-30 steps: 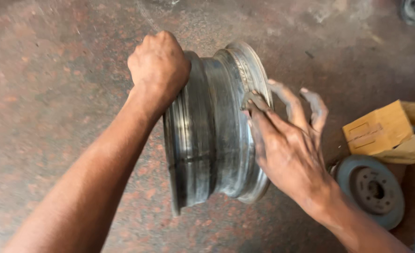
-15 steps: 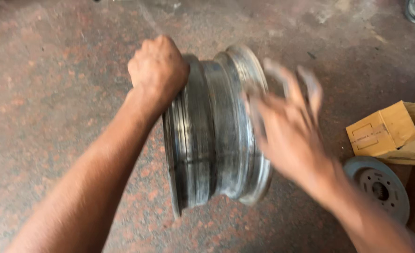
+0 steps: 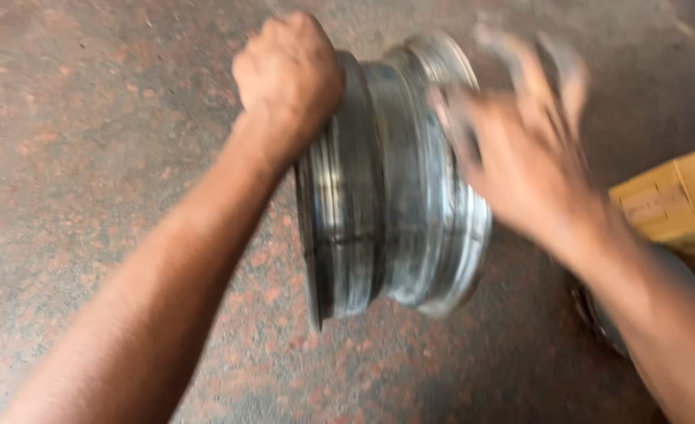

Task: The person scrubs a metal wheel rim with a small abrasive pad, rotating the rim to clean its inner and outer surfaces. The person repeatedly rubs the rim's grooves and edges, removing surface grime.

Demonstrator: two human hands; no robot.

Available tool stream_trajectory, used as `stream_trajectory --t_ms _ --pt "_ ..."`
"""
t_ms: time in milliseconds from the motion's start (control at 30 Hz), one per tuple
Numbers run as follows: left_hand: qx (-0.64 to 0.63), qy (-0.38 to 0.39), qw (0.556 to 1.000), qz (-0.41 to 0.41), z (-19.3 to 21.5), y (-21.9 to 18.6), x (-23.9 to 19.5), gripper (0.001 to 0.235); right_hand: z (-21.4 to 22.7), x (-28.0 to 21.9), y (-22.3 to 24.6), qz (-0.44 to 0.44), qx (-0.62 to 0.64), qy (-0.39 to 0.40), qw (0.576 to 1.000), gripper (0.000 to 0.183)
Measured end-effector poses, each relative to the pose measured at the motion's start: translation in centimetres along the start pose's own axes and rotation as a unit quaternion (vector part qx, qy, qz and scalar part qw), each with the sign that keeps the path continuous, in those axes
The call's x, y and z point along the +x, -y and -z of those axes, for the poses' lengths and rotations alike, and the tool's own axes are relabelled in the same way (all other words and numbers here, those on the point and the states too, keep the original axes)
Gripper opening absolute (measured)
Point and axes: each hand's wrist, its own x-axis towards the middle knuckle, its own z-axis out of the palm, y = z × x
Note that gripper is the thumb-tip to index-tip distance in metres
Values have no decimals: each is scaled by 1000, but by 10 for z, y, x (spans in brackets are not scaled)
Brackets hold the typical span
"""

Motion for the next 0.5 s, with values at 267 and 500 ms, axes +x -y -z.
stream_trajectory --t_ms 267,500 --pt "34 -71 995 -60 4 -3 -9 28 -5 -22 1 0 6 12 1000 44" --pt "52 8 997 -56 -3 -1 14 21 -23 -9 -15 -1 -76 -3 997 37"
